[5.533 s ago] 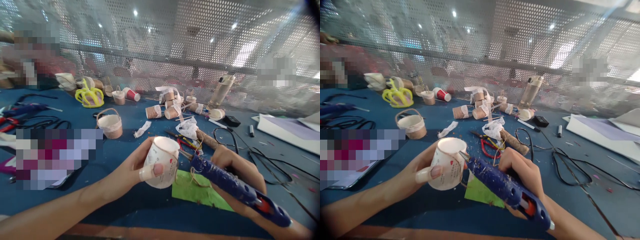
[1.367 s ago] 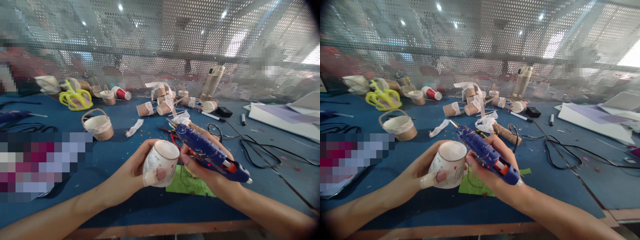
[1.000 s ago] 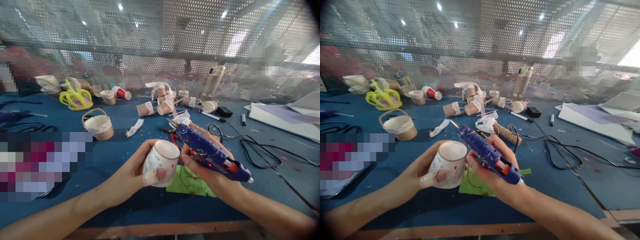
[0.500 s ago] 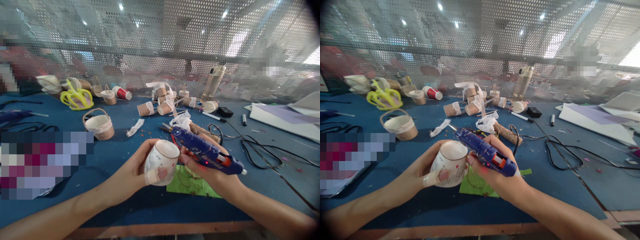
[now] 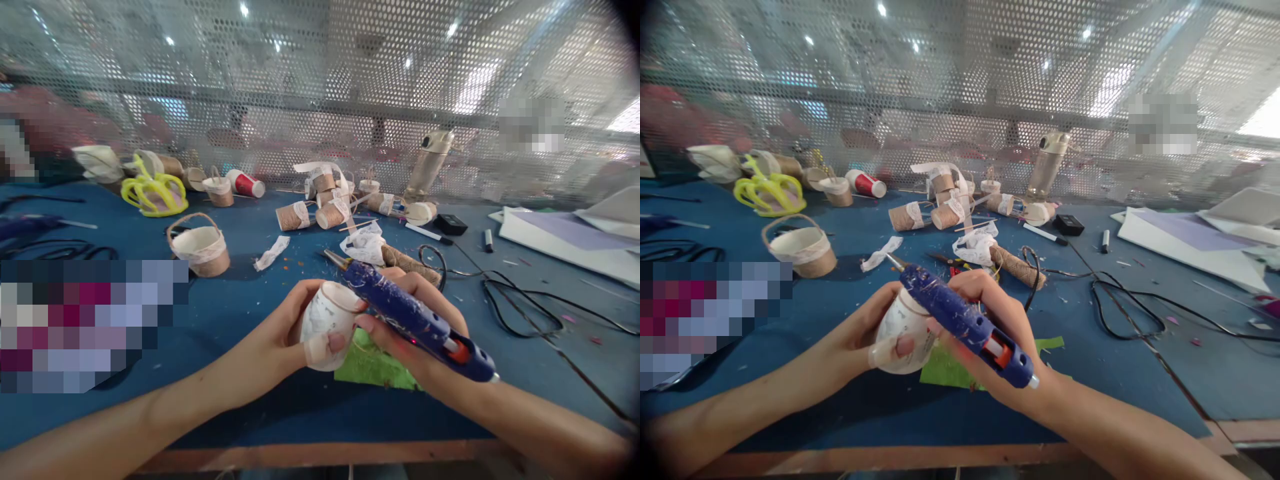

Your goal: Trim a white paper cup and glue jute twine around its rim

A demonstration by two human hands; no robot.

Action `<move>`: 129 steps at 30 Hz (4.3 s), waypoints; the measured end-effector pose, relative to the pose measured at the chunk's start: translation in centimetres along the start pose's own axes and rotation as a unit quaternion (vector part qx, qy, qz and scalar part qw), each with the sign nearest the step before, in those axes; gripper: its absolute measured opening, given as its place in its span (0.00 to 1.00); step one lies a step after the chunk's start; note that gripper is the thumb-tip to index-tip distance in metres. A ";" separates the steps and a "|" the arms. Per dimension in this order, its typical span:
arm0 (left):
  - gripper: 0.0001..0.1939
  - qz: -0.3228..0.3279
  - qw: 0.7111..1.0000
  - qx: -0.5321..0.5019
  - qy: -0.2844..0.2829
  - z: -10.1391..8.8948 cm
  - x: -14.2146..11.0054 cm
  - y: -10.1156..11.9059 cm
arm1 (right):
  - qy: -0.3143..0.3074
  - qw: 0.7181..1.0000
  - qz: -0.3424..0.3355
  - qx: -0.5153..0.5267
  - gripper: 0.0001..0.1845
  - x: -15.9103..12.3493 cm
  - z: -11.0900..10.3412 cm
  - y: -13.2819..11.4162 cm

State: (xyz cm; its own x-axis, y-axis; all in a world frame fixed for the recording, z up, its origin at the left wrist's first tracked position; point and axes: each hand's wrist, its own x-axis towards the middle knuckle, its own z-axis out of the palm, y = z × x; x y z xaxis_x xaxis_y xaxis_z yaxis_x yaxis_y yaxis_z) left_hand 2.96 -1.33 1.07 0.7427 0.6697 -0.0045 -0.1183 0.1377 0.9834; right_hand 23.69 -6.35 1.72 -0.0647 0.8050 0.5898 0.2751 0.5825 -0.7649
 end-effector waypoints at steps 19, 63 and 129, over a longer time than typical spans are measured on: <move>0.23 -0.022 0.998 0.018 0.048 -0.2 -0.3 0.9 | 0.021 1.000 -0.013 -0.011 0.14 0.0 -0.3 -0.4; 0.29 0.057 0.982 0.107 0.143 -1.3 -1.9 0.3 | -0.054 0.987 -0.044 -0.146 0.14 -1.3 -2.0 0.0; 0.25 0.009 0.995 0.046 0.091 -0.8 -1.4 1.3 | 0.032 0.998 0.045 -0.023 0.08 -0.5 -1.0 0.0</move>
State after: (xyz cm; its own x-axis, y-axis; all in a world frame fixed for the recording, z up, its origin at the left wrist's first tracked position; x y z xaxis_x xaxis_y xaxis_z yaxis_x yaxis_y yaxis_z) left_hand 1.25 -1.51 2.19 0.6078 0.7940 -0.0108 -0.0631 0.0618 0.9961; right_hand 24.70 -6.87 1.62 0.0237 0.8440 0.5358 0.3216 0.5010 -0.8035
